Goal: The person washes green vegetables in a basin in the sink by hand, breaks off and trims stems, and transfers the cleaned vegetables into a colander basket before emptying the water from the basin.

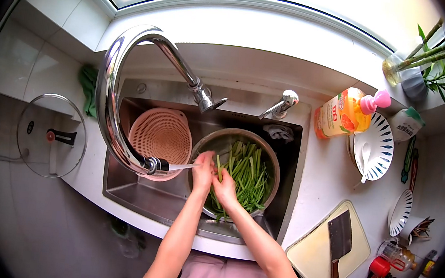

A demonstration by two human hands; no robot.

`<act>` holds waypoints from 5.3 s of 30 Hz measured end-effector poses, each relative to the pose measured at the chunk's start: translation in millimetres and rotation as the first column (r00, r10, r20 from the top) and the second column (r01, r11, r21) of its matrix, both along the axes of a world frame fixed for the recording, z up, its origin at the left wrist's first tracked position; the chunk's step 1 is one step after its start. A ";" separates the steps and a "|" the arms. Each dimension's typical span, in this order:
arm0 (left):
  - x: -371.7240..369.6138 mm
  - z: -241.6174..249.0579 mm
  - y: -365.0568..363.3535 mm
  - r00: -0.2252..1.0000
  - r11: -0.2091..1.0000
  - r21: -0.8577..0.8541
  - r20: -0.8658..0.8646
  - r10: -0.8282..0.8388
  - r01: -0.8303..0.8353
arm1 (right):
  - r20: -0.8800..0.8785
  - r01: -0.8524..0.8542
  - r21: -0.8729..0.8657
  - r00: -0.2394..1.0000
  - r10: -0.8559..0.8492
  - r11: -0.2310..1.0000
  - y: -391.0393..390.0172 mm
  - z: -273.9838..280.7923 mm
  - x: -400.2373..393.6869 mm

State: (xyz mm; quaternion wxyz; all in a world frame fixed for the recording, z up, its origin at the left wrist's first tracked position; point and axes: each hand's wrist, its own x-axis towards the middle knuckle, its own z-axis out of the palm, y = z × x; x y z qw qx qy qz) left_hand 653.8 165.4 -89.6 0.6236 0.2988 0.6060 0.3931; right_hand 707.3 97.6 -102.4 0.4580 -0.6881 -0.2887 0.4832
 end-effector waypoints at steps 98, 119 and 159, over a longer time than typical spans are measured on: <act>3.6 -55.8 30.1 0.543 0.761 -0.001 -0.700 -0.464 0.649 | -0.167 0.421 -0.252 0.868 -0.468 0.871 -17.4 -22.2 51.8; -48.4 -86.7 7.5 0.597 0.778 -0.162 -0.554 -0.580 0.606 | 0.688 -0.081 -0.334 0.661 0.301 0.939 0.2 -70.5 44.6; -41.2 -37.0 -3.9 0.884 0.881 -0.233 -0.136 -0.448 0.411 | -0.155 0.020 -0.038 0.988 -0.026 0.999 28.6 -51.1 48.7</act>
